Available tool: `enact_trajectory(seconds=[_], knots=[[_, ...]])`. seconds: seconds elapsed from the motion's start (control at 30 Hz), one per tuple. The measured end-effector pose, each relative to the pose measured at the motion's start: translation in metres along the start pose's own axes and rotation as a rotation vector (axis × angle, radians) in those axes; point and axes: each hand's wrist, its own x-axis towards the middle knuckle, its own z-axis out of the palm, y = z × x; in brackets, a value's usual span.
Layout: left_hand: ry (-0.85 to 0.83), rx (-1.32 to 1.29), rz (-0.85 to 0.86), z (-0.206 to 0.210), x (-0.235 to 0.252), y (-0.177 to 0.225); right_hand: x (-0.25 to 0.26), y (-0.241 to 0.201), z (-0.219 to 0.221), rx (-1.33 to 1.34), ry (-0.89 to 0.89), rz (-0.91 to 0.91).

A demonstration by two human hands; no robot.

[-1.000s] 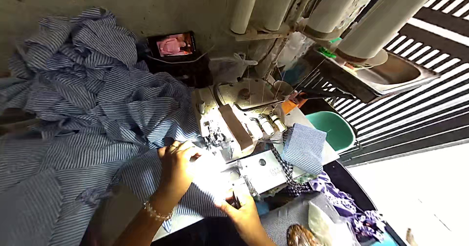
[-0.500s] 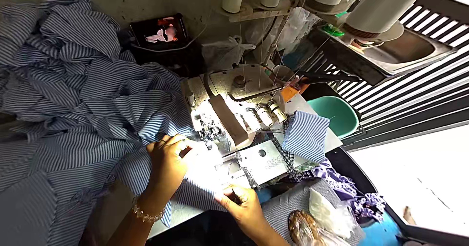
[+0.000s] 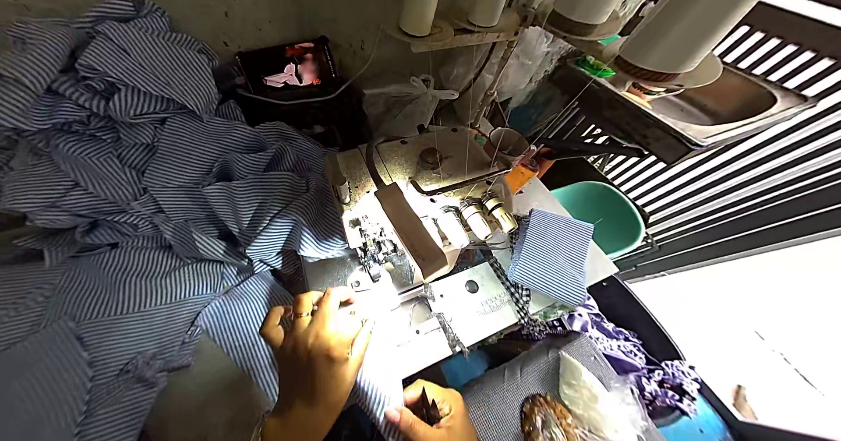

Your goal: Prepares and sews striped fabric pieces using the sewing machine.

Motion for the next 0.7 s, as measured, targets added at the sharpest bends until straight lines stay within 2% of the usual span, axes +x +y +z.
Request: enact_trajectory(seconds=[0.17,0.4,0.7], knots=[[0.013,-0.062,-0.1,0.009,0.014,-0.003,0.011,-0.005,-0.001,0.017,0.019,-0.011],[0.001,-0.056,-0.118,0.018,0.029,-0.009,0.027,-0.004,-0.005,0.07,0.052,-0.028],[0.002,0.059,-0.103,0.007,0.015,-0.004,0.03,0.001,-0.007,0.063,0.064,-0.079]])
